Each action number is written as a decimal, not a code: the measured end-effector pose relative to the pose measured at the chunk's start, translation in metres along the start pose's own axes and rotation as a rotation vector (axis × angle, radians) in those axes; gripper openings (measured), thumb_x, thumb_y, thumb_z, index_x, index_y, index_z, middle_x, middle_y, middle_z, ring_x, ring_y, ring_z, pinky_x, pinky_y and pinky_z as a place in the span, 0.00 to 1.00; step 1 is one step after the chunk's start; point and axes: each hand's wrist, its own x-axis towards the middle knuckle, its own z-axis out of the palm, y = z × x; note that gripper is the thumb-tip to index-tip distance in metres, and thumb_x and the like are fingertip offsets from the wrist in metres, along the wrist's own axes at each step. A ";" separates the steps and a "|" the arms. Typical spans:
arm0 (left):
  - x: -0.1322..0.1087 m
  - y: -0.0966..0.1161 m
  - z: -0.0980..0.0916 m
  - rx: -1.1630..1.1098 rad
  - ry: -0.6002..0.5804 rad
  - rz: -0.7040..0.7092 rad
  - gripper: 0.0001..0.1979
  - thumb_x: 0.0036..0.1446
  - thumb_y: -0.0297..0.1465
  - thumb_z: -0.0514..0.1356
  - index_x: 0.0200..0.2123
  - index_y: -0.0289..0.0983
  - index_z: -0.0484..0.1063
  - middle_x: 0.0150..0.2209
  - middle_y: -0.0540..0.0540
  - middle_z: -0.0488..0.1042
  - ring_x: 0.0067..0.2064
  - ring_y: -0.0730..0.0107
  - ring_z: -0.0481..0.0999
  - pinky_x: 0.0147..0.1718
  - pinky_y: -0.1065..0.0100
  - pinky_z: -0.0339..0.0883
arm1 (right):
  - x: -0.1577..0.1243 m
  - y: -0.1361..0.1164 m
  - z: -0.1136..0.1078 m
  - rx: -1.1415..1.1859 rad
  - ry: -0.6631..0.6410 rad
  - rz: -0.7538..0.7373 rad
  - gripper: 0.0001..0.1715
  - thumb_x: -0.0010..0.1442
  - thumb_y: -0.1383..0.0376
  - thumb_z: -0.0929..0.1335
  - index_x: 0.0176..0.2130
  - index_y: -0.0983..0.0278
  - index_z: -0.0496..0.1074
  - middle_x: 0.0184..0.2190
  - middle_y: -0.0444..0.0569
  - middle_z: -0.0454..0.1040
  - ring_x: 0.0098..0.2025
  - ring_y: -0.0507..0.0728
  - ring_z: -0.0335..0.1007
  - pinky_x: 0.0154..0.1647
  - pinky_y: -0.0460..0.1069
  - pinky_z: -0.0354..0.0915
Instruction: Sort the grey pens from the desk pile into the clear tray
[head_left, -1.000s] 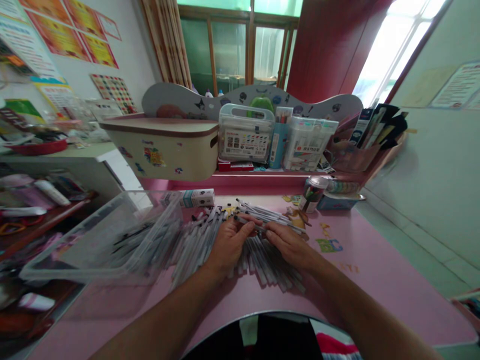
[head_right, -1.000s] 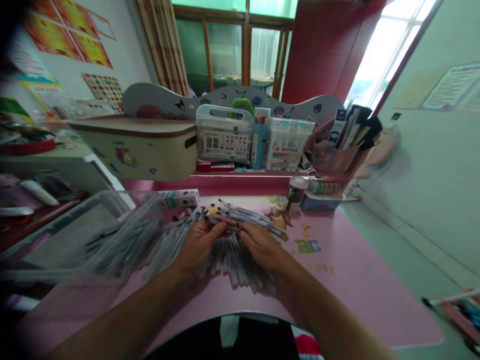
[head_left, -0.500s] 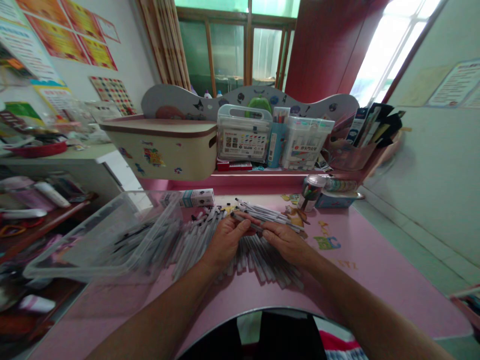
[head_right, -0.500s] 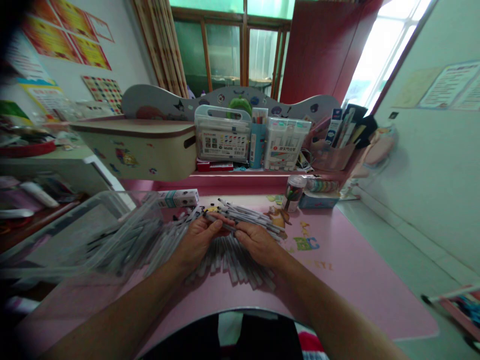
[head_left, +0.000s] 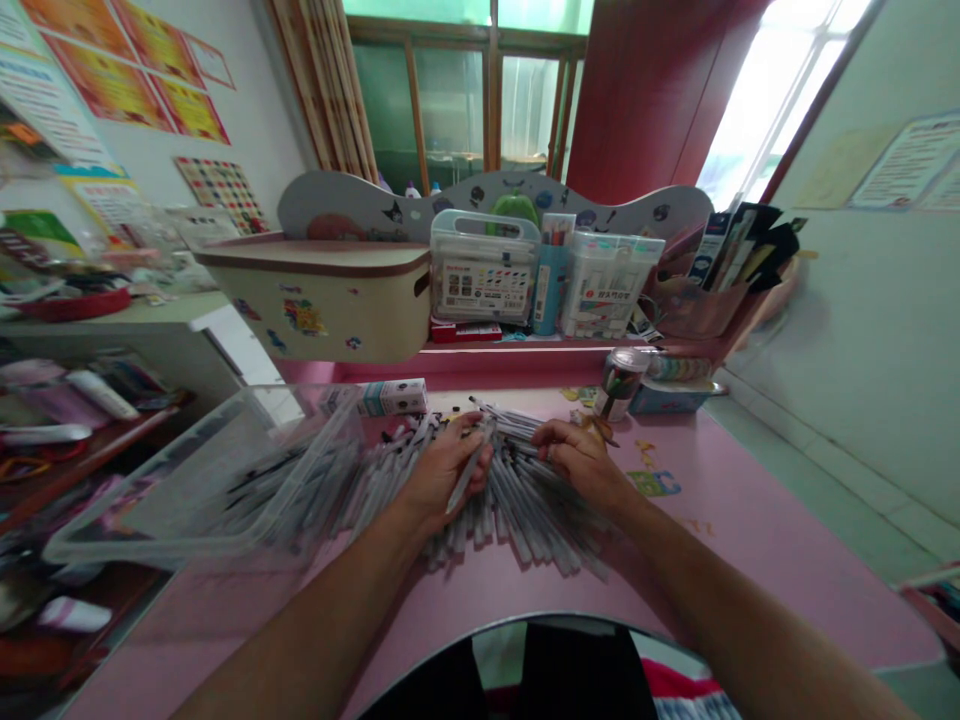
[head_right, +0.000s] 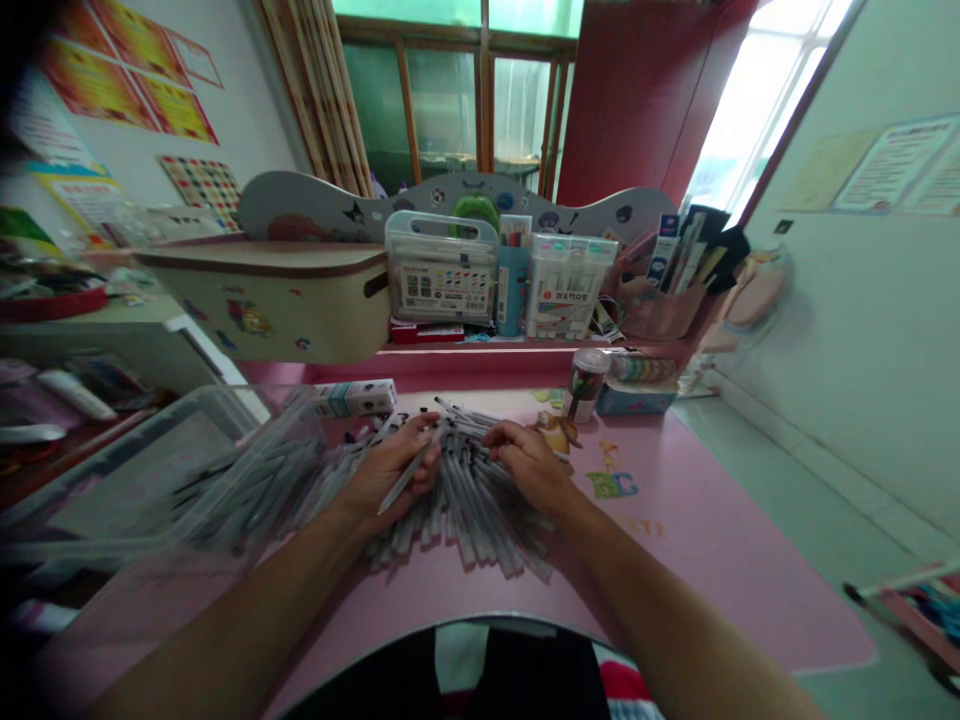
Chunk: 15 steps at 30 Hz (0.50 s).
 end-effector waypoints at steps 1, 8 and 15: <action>-0.001 -0.001 -0.001 -0.029 -0.081 -0.078 0.18 0.54 0.32 0.64 0.46 0.41 0.62 0.21 0.56 0.67 0.17 0.81 0.60 0.15 0.80 0.49 | 0.000 0.000 0.000 0.014 -0.005 0.000 0.11 0.52 0.67 0.62 0.34 0.63 0.72 0.27 0.43 0.67 0.29 0.53 0.59 0.29 0.47 0.54; -0.008 -0.011 0.003 -0.087 -0.348 -0.257 0.09 0.55 0.31 0.63 0.37 0.39 0.65 0.19 0.56 0.63 0.14 0.83 0.54 0.13 0.80 0.43 | -0.004 -0.002 0.004 -0.013 -0.154 -0.056 0.24 0.66 0.51 0.58 0.26 0.62 0.63 0.23 0.43 0.59 0.26 0.53 0.54 0.27 0.48 0.51; -0.008 -0.013 0.005 -0.099 -0.301 -0.223 0.07 0.56 0.32 0.63 0.38 0.37 0.69 0.20 0.53 0.66 0.16 0.83 0.58 0.14 0.80 0.50 | -0.007 -0.003 0.008 0.108 -0.208 0.025 0.26 0.65 0.49 0.61 0.22 0.61 0.59 0.18 0.40 0.54 0.21 0.50 0.48 0.21 0.48 0.45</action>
